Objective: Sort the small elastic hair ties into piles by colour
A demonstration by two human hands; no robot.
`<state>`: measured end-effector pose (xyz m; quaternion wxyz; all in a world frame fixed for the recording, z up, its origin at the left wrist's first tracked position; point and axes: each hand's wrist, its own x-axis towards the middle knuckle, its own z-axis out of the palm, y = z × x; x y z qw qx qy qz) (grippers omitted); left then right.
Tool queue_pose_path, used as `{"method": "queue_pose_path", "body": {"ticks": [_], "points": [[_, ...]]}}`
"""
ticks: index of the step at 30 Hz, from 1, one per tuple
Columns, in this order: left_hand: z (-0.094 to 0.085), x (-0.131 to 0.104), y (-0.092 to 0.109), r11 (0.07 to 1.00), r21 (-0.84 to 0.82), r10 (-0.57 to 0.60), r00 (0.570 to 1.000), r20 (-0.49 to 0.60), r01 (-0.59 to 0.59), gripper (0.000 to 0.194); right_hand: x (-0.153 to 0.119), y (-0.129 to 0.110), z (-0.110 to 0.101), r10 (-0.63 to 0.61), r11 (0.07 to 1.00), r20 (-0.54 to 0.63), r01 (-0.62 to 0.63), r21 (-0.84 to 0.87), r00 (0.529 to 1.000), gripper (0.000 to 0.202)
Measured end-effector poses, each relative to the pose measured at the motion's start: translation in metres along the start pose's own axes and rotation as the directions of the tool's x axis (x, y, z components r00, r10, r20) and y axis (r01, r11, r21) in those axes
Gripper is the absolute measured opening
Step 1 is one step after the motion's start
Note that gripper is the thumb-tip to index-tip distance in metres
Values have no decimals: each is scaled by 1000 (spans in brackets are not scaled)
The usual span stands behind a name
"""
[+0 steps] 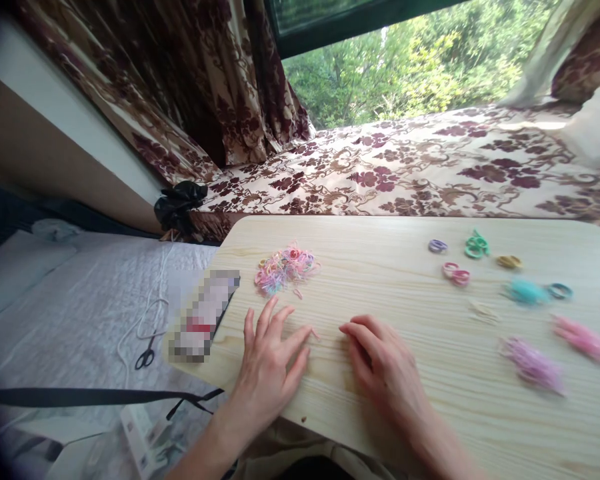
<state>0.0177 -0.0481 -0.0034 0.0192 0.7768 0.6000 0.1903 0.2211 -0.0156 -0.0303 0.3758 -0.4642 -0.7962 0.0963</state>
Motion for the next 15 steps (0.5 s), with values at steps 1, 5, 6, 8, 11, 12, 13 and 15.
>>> {"method": "queue_pose_path", "body": {"ticks": [1, 5, 6, 8, 11, 12, 13, 15], "points": [[0, -3, 1, 1000, -13, 11, 1000, 1, -11, 28, 0, -1, 0, 13, 1000, 9, -13, 2, 1000, 17], [1, -6, -2, 1000, -7, -16, 1000, -21, 16, 29, 0, -2, 0, 50, 999, 27, -50, -3, 998, 18], [2, -5, -4, 1000, -8, -20, 1000, -22, 20, 29, -1, -2, -1, 50, 999, 29, -49, -6, 998, 19], [3, -3, -4, 1000, -26, -7, 1000, -9, 7, 29, -1, -3, -2, 43, 999, 43, -42, -14, 998, 20], [5, 0, -2, 998, -66, 19, 1000, -7, -20, 28, -2, -7, -5, 24, 999, 71, -21, -38, 997, 22], [5, 1, -2, 997, -73, 22, 1000, -15, -23, 28, -2, -10, -6, 18, 999, 87, -14, -46, 996, 23], [6, 2, -2, 997, -78, 21, 999, -24, -23, 28, 0, -13, -6, 15, 999, 103, -10, -52, 995, 23], [8, 2, -5, 997, -81, 11, 999, -53, -15, 28, 4, -19, -4, 16, 998, 143, -7, -63, 990, 25]]}}
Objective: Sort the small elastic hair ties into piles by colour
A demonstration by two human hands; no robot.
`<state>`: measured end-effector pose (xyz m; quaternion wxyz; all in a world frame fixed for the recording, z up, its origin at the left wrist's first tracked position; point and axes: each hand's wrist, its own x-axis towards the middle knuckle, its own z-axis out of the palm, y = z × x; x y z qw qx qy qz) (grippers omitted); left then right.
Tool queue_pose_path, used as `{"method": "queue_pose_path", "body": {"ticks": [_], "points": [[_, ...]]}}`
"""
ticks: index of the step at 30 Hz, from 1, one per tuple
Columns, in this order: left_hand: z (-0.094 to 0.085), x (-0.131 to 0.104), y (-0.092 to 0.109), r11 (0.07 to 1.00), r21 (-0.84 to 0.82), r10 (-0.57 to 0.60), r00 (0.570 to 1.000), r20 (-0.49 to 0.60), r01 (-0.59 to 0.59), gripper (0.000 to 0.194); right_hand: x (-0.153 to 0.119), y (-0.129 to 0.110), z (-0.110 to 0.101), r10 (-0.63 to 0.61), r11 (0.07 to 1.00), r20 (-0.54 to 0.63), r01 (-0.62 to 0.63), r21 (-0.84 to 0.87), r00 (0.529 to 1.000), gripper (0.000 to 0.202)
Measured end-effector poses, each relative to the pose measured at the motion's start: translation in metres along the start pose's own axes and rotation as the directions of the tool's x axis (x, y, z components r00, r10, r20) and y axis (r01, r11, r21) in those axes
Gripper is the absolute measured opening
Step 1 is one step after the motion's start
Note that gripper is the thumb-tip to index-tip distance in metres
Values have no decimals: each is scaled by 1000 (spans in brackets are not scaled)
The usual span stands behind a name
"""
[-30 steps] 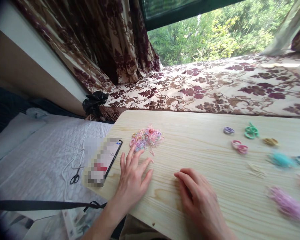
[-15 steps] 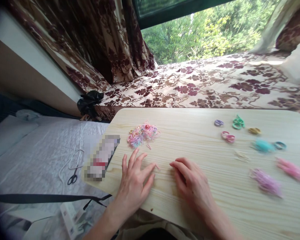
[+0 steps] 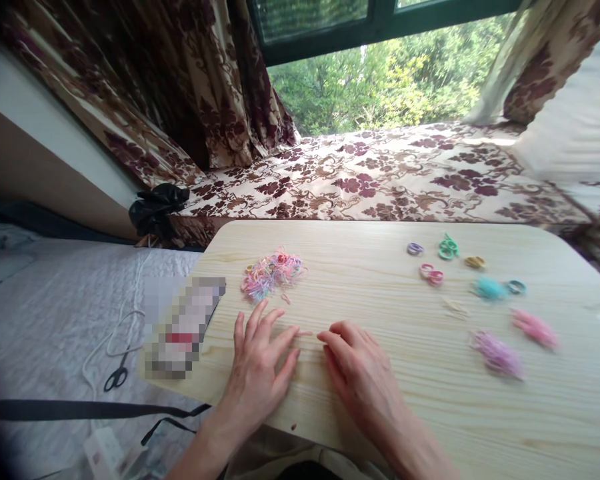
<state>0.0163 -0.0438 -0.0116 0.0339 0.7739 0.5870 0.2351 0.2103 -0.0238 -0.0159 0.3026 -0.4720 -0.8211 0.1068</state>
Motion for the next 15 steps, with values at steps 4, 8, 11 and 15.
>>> {"method": "queue_pose_path", "body": {"ticks": [4, 8, 11, 15], "points": [[5, -2, -10, 999, -2, -53, 994, -94, 53, 27, 13, -6, 7, 42, 998, 67, -39, -46, 997, 21], [10, -5, -16, 996, 6, -89, 986, -138, 91, 33, 22, -4, 13, 86, 993, 103, -76, -93, 991, 17], [12, -6, -17, 997, 17, -77, 987, -139, 80, 40, 25, -3, 13, 113, 991, 130, -102, -88, 985, 15], [13, -6, -18, 998, 12, -59, 989, -137, 61, 40, 27, -4, 11, 119, 991, 172, -107, -76, 978, 14]]}}
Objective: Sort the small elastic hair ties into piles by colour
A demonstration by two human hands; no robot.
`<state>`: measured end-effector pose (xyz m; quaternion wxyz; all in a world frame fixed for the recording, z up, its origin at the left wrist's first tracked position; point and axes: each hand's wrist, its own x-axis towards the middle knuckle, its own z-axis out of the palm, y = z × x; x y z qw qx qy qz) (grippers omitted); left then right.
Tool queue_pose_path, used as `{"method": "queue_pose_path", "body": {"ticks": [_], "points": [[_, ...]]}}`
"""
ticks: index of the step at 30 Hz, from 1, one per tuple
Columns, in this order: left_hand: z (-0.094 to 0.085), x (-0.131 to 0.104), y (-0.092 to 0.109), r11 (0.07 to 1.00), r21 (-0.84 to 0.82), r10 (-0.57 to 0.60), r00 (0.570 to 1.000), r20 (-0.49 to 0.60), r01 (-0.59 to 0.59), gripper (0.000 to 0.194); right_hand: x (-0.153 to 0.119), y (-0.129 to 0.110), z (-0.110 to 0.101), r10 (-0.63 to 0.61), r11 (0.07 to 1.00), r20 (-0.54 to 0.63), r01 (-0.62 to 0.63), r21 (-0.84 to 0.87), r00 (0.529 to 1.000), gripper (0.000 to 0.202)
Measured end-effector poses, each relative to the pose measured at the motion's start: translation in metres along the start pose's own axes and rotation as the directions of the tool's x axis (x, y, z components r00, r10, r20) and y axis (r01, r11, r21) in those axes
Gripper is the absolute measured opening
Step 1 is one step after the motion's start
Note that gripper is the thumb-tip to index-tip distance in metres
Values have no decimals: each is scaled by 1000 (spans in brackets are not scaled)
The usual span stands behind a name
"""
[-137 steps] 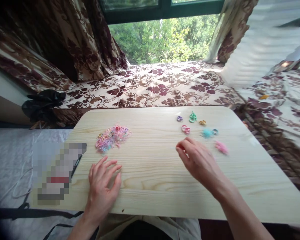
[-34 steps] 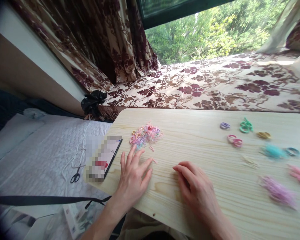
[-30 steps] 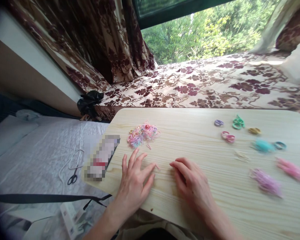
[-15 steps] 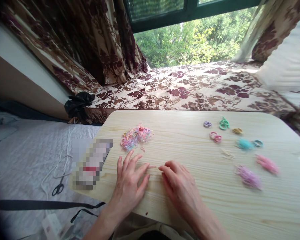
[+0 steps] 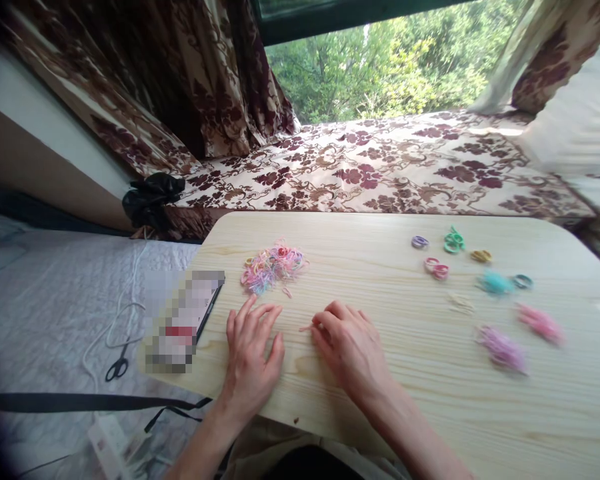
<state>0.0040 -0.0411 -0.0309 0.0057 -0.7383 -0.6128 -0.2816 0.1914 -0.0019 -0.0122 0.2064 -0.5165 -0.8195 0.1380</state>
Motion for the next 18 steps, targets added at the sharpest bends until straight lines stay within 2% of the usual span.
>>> {"method": "queue_pose_path", "body": {"ticks": [5, 12, 18], "points": [[1, -1, -3, 1000, -5, -3, 1000, -16, 3, 40, 1, -2, -1, -63, 997, 16, 63, -36, 998, 17], [1, -1, -4, 1000, 7, 1, 1000, -12, -1, 36, -4, -7, 0, -78, 993, -5, 77, -90, 997, 26], [2, -3, -7, 999, 26, 42, 999, -33, -41, 33, -23, 6, -9, -42, 997, -50, 38, -65, 998, 26]]}}
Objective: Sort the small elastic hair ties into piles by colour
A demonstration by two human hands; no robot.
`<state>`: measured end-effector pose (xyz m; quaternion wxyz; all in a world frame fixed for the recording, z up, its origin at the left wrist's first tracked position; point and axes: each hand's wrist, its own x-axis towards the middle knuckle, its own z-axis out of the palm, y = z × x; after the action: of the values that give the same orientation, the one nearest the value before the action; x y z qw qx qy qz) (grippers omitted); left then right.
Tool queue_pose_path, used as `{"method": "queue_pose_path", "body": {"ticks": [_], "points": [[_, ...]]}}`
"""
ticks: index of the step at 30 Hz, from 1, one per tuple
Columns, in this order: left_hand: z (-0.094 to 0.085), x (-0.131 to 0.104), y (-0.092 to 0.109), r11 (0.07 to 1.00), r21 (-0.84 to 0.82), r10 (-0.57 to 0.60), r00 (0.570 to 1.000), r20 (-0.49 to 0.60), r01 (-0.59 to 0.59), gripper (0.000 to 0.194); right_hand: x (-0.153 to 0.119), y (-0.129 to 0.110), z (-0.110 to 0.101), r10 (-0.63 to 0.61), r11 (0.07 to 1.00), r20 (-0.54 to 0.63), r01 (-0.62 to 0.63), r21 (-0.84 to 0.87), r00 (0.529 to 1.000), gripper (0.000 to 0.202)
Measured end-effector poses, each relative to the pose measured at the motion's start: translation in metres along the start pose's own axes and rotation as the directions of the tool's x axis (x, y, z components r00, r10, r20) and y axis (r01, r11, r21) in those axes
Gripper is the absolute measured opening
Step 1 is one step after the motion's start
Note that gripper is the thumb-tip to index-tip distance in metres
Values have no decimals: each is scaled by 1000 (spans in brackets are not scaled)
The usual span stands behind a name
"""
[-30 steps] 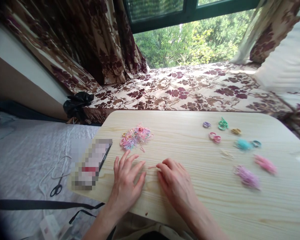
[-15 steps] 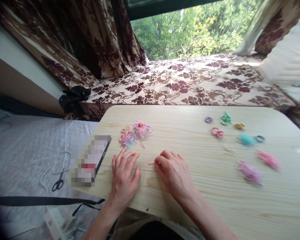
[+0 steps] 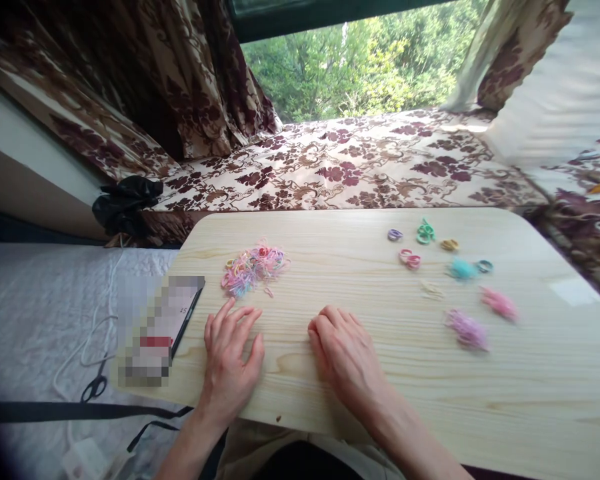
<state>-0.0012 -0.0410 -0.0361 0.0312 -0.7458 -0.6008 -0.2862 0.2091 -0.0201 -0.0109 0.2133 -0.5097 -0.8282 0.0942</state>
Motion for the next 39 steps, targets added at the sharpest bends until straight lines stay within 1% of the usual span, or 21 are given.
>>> {"method": "queue_pose_path", "body": {"ticks": [3, 5, 8, 10, 12, 14, 16, 19, 22, 24, 26, 29, 32, 36, 38, 39], "points": [[0, 0, 1, 1000, 8, -7, 1000, 13, 6, 32, -11, 10, -11, 37, 998, -24, -36, 44, 999, 25], [2, 3, 3, 1000, 5, 28, 1000, 8, -28, 32, -18, 16, -21, 76, 996, -61, -72, 56, 995, 25], [6, 10, 13, 997, -25, 77, 997, -18, -77, 32, -26, 28, -39, 134, 991, -149, -128, 48, 980, 26], [9, 15, 22, 996, -53, 75, 997, -20, -76, 32, -33, 39, -52, 155, 988, -225, -153, 23, 962, 26], [14, 17, 30, 995, -76, 66, 998, -13, -67, 32, -41, 54, -67, 178, 981, -292, -191, -18, 940, 27], [18, 17, 34, 993, -83, 78, 997, -17, -79, 33, -52, 74, -82, 211, 965, -340, -250, -75, 916, 30], [23, 14, 33, 992, -78, 97, 995, -34, -100, 32, -64, 95, -97, 257, 936, -381, -327, -131, 888, 32], [29, 10, 27, 989, -63, 131, 989, -69, -136, 31, -82, 126, -114, 364, 865, -428, -470, -174, 827, 35], [33, 8, 22, 986, -54, 153, 984, -91, -159, 30, -93, 151, -121, 490, 781, -415, -598, -182, 767, 36], [34, 8, 21, 984, -48, 165, 982, -92, -170, 28, -95, 162, -121, 538, 747, -393, -638, -188, 746, 36], [34, 8, 20, 984, -39, 168, 982, -88, -172, 27, -95, 171, -118, 555, 734, -381, -651, -193, 739, 35], [34, 8, 20, 984, -35, 170, 981, -90, -174, 27, -92, 177, -114, 566, 721, -384, -664, -200, 730, 35], [34, 9, 21, 984, -50, 164, 982, -98, -169, 28, -91, 174, -116, 571, 708, -392, -674, -209, 721, 37], [33, 10, 23, 986, -78, 140, 984, -107, -149, 27, -94, 159, -124, 546, 713, -417, -665, -225, 727, 39], [32, 10, 25, 986, -93, 128, 987, -102, -137, 27, -93, 147, -121, 513, 737, -438, -640, -215, 738, 40], [31, 11, 27, 986, -102, 118, 988, -99, -128, 28, -91, 140, -117, 486, 766, -446, -612, -197, 752, 40]]}}
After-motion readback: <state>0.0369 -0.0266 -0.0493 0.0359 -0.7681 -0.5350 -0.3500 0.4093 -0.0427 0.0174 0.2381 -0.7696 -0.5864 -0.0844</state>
